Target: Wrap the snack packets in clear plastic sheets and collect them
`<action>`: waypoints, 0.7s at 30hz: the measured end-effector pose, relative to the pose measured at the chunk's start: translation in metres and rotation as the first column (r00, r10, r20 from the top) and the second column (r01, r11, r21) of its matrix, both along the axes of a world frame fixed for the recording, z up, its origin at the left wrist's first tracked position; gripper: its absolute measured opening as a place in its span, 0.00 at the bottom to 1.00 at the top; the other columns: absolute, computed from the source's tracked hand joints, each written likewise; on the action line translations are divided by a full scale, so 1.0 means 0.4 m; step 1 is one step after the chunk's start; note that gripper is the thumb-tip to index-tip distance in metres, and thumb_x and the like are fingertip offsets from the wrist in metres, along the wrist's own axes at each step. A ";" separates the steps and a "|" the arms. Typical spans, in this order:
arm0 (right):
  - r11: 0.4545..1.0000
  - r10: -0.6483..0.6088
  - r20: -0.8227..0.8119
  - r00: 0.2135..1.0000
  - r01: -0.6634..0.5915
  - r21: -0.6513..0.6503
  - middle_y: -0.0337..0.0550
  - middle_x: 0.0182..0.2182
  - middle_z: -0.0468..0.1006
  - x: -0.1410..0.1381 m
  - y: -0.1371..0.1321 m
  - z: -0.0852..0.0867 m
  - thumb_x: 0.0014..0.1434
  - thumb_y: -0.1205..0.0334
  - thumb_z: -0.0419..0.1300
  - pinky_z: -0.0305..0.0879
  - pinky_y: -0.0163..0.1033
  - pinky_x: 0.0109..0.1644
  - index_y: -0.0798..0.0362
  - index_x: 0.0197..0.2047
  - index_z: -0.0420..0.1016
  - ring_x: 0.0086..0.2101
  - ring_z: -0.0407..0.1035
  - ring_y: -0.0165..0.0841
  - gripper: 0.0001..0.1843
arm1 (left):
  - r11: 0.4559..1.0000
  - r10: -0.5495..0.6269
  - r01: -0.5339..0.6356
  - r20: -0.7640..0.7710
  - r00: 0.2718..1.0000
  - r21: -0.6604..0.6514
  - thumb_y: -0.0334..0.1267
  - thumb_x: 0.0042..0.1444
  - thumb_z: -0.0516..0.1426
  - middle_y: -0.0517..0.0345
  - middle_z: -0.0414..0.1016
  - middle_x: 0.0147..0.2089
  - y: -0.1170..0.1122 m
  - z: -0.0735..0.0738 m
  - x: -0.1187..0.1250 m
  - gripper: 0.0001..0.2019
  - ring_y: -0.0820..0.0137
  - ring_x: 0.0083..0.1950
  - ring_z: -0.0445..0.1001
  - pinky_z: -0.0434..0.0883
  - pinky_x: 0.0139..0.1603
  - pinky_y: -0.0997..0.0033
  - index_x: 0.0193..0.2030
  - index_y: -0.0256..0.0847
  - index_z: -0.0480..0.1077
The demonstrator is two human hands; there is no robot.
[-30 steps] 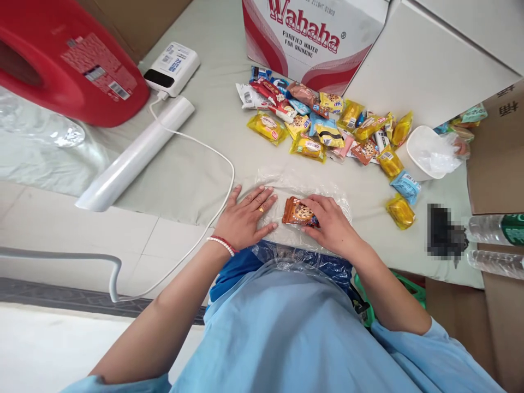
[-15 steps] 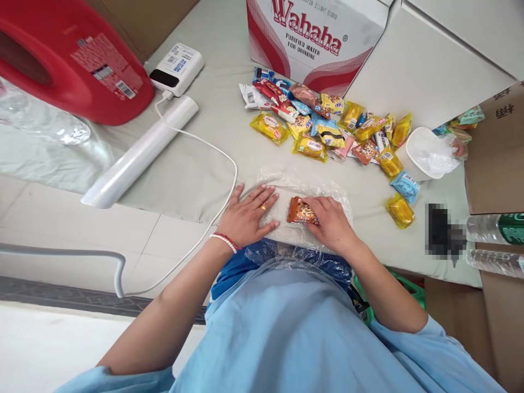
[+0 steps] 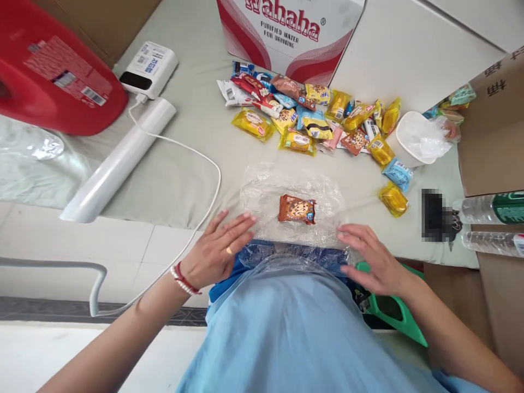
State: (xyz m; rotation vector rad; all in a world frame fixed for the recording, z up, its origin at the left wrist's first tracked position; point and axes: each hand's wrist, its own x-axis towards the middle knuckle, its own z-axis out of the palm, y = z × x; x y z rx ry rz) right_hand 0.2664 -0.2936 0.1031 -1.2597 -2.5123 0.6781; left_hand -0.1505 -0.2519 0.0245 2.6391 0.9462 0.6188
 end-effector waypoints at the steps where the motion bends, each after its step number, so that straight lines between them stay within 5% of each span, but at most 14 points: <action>1: 0.999 0.043 0.027 0.999 -0.043 -0.007 0.56 0.69 0.66 0.017 -0.027 -0.008 0.67 0.52 0.65 0.66 0.65 0.68 0.41 0.78 0.53 0.67 0.63 0.51 0.42 | 0.999 -0.045 0.045 -0.026 0.999 0.000 0.24 0.60 0.53 0.56 0.65 0.76 -0.016 -0.005 -0.009 0.38 0.62 0.78 0.62 0.49 0.83 0.44 0.75 0.59 0.58; 3: 0.997 0.067 0.081 0.994 -0.070 0.032 0.56 0.69 0.67 0.032 -0.064 -0.044 0.65 0.51 0.68 0.62 0.68 0.71 0.39 0.78 0.54 0.67 0.64 0.51 0.44 | 0.995 -0.095 0.096 -0.094 0.991 0.008 0.22 0.59 0.54 0.57 0.65 0.76 -0.040 -0.022 -0.018 0.38 0.63 0.77 0.64 0.46 0.83 0.45 0.72 0.60 0.63; 7: 0.993 -0.035 0.063 0.997 0.028 0.117 0.49 0.55 0.80 0.004 -0.059 -0.116 0.68 0.62 0.61 0.71 0.63 0.62 0.39 0.62 0.76 0.55 0.74 0.45 0.20 | 0.998 -0.044 0.048 -0.109 0.993 0.033 0.25 0.63 0.56 0.60 0.73 0.71 -0.052 -0.044 0.004 0.27 0.63 0.77 0.64 0.48 0.83 0.45 0.62 0.60 0.74; 12: 0.975 -0.223 -0.187 0.957 0.221 -0.032 0.48 0.37 0.81 -0.032 0.032 -0.074 0.70 0.56 0.59 0.74 0.49 0.45 0.46 0.43 0.83 0.39 0.75 0.40 0.10 | 0.978 0.176 -0.160 0.116 0.977 -0.137 0.35 0.68 0.56 0.56 0.85 0.54 -0.011 0.001 0.044 0.09 0.60 0.74 0.67 0.64 0.76 0.44 0.42 0.49 0.79; 16: 0.879 -0.469 -0.314 0.826 0.398 -0.263 0.44 0.34 0.80 -0.018 0.107 -0.040 0.66 0.47 0.64 0.71 0.42 0.40 0.49 0.40 0.82 0.35 0.74 0.36 0.14 | 0.912 0.382 -0.334 0.200 0.902 -0.237 0.40 0.69 0.55 0.51 0.83 0.50 0.050 0.035 0.060 0.09 0.58 0.71 0.70 0.70 0.71 0.46 0.39 0.46 0.75; 21: 0.725 -0.672 -0.316 0.669 0.510 -0.463 0.38 0.27 0.75 -0.002 0.182 -0.093 0.61 0.40 0.66 0.63 0.36 0.35 0.52 0.34 0.79 0.28 0.66 0.31 0.22 | 0.838 0.541 -0.523 0.118 0.832 -0.158 0.43 0.68 0.55 0.51 0.80 0.48 0.129 -0.002 0.084 0.11 0.54 0.71 0.67 0.66 0.72 0.44 0.36 0.45 0.74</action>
